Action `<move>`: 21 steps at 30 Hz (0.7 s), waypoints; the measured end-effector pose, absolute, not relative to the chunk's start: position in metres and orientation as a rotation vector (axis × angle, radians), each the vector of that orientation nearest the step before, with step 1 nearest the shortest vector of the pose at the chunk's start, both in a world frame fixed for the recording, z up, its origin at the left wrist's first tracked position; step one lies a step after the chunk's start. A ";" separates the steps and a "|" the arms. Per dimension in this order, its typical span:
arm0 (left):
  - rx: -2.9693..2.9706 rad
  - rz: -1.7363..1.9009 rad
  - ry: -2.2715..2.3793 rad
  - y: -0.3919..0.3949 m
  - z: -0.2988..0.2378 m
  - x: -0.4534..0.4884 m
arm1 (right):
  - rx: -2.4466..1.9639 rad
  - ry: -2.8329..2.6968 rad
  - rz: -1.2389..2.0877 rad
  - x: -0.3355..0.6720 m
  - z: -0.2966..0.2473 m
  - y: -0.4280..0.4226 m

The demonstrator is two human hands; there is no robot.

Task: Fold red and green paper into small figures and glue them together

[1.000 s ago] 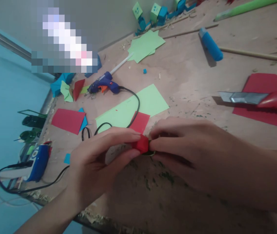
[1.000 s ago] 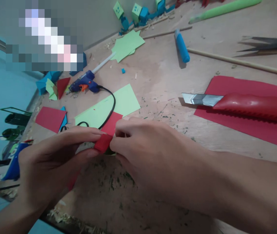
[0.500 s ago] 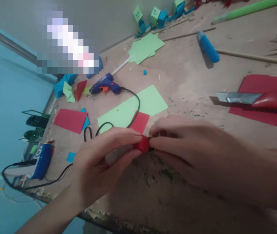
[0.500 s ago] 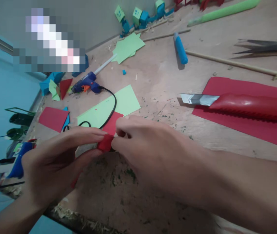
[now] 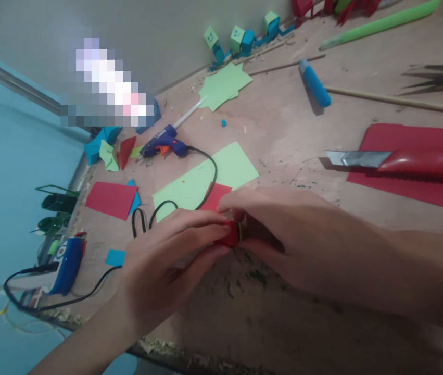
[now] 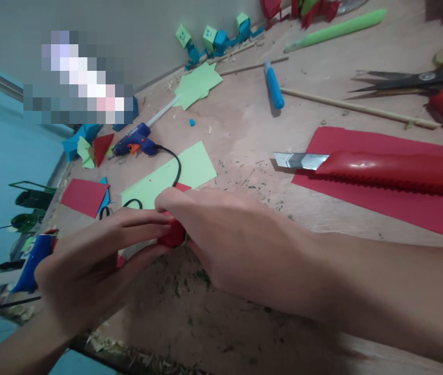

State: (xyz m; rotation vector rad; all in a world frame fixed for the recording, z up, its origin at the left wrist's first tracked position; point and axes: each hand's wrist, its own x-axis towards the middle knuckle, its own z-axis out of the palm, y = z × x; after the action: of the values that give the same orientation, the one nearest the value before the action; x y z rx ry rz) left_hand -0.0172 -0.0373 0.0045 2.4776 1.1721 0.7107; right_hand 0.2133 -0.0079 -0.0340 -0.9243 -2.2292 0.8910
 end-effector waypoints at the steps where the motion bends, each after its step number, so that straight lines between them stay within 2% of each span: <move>1: 2.499 0.699 1.167 -0.037 0.005 -0.017 | -0.915 -2.227 0.902 0.213 -0.034 -0.008; 21: 2.549 0.545 1.267 -0.038 0.015 -0.010 | -0.893 -2.221 1.048 0.214 -0.029 -0.004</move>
State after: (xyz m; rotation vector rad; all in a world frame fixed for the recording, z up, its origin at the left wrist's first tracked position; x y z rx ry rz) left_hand -0.0103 -0.0380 0.0154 2.5488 1.2666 0.5452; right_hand 0.2143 -0.0040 -0.0288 -0.8931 -2.2212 1.0481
